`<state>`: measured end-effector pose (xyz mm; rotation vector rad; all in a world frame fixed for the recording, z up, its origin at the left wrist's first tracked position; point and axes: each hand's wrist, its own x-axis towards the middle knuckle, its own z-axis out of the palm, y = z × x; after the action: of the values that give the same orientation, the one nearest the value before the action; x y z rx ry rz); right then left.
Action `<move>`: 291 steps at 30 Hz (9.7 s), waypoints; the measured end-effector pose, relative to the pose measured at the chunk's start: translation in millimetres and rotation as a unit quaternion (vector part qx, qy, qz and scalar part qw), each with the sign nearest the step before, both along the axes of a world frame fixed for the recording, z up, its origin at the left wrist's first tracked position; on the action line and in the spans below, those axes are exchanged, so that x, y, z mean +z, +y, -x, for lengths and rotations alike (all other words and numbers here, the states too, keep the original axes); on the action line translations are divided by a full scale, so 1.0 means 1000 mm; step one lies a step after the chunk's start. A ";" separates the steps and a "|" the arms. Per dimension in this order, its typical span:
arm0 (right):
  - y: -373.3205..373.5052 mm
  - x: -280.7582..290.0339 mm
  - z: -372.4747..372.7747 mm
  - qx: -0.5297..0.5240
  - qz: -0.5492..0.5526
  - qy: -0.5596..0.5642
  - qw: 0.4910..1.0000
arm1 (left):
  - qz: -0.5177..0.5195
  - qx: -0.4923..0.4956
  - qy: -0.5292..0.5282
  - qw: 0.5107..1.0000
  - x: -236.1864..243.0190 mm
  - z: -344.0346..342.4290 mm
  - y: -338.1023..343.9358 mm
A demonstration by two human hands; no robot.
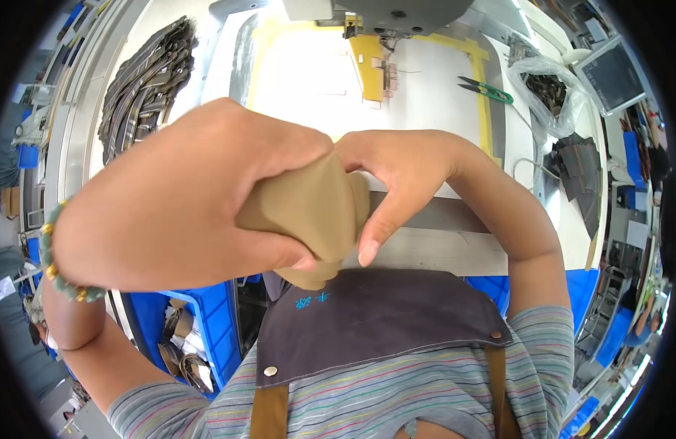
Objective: The recorder uses an industrial sewing machine to stitch together components for leather goods.
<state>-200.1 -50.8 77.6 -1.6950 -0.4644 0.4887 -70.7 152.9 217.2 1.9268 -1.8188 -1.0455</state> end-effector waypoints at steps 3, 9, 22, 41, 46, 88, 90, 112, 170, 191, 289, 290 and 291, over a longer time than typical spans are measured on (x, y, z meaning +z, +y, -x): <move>-0.023 0.000 0.005 0.020 -0.070 0.019 0.997 | 0.044 -0.017 -0.001 0.999 0.004 -0.020 -0.001; -0.088 0.031 0.040 -0.116 0.033 0.063 0.991 | -0.029 0.145 0.196 0.969 -0.036 -0.062 0.014; -0.157 0.004 0.113 -0.610 0.337 -0.292 0.655 | 0.173 0.068 -0.248 0.951 -0.138 -0.060 0.000; -0.413 0.034 0.169 -0.650 0.696 -0.238 0.190 | 0.194 0.118 -0.188 0.955 -0.190 -0.011 -0.025; -0.389 0.026 0.183 -0.680 0.606 -0.363 0.198 | 0.245 0.096 -0.226 0.938 -0.175 -0.006 -0.039; -0.336 -0.022 0.187 -0.686 0.603 -0.223 0.340 | 0.344 0.136 -0.111 0.922 -0.197 0.009 -0.071; -0.336 -0.024 0.191 -0.683 0.609 -0.219 0.339 | 0.348 0.131 -0.113 0.921 -0.196 0.010 -0.073; -0.341 -0.022 0.186 -0.693 0.580 -0.242 0.355 | 0.342 0.139 -0.126 0.921 -0.200 0.009 -0.067; -0.364 -0.015 0.199 -0.746 0.574 -0.139 0.307 | 0.359 0.125 -0.126 0.916 -0.192 0.018 -0.071; -0.371 0.016 0.167 -0.692 0.621 -0.172 0.325 | 0.345 0.110 -0.140 0.921 -0.189 0.018 -0.070; -0.142 -0.091 0.029 -0.435 0.420 -0.317 0.731 | 0.155 0.309 0.118 0.931 -0.229 -0.104 -0.132; -0.143 -0.089 0.029 -0.436 0.420 -0.317 0.730 | 0.165 0.302 0.139 0.928 -0.229 -0.103 -0.132; -0.143 -0.087 0.029 -0.436 0.410 -0.324 0.733 | 0.175 0.295 0.161 0.925 -0.228 -0.102 -0.132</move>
<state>-229.3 -194.0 -9.5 -2.6802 0.1736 -0.7577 30.9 20.6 -11.2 1.7746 -1.0504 -0.7131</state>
